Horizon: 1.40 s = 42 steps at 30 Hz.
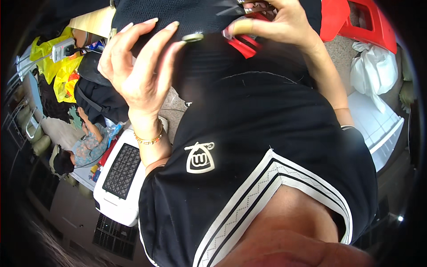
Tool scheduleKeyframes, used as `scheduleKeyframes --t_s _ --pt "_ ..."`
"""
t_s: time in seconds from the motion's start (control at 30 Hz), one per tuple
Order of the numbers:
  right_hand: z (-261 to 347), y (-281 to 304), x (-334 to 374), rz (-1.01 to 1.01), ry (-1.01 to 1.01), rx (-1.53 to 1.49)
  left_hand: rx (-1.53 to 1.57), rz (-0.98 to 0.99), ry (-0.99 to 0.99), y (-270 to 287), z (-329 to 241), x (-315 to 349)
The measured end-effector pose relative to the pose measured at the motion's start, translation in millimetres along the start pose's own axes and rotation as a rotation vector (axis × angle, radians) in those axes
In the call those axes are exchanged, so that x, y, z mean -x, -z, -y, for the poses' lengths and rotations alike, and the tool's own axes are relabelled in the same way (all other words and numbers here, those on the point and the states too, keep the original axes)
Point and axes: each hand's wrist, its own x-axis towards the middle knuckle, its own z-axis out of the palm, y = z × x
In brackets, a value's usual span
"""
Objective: Sewing buttons onto black garments using a needle and thread.
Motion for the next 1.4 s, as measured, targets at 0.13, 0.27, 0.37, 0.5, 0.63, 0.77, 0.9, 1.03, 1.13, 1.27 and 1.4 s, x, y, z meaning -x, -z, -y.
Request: scheduleKeyframes --t_s 0.13,0.27,0.37,0.5,0.63,0.77,0.9,1.03,1.13,1.27,1.4 --pt "-23 7 7 0.007 0.089 0.379 0.107 -0.079 -0.019 -5 17 -3" --pt "-36 11 12 0.018 -0.203 -0.153 0.066 -0.179 -0.042 -13 25 -8" --pt "-3 17 -5 0.139 -0.375 -0.532 0.157 -0.260 0.070 -4 45 -8" --pt "36 11 -45 0.324 -0.619 -0.214 0.205 -0.236 0.214 -1 55 -9" --pt "1 -3 -44 0.013 -0.488 0.051 0.040 -0.271 0.243 -9 47 -10" --pt "-2 -3 -40 0.006 -0.462 -0.080 0.385 -0.552 0.369 -12 16 -4" --pt "-6 -6 -41 -0.016 -0.460 -0.228 0.276 -0.520 0.283 -14 4 -4" --pt "0 -3 -39 0.013 -0.515 -0.137 0.254 -0.411 0.338 -15 -2 -10" --pt "-7 -2 -33 0.000 -0.446 -0.236 0.296 -0.446 0.367 -17 -1 -12" --pt "19 -3 -44 -0.036 -0.304 -0.102 0.284 -0.457 0.354 -15 5 -12" --pt "27 -11 -59 -0.054 -0.046 -0.086 0.639 -0.515 0.537 -18 8 -7"
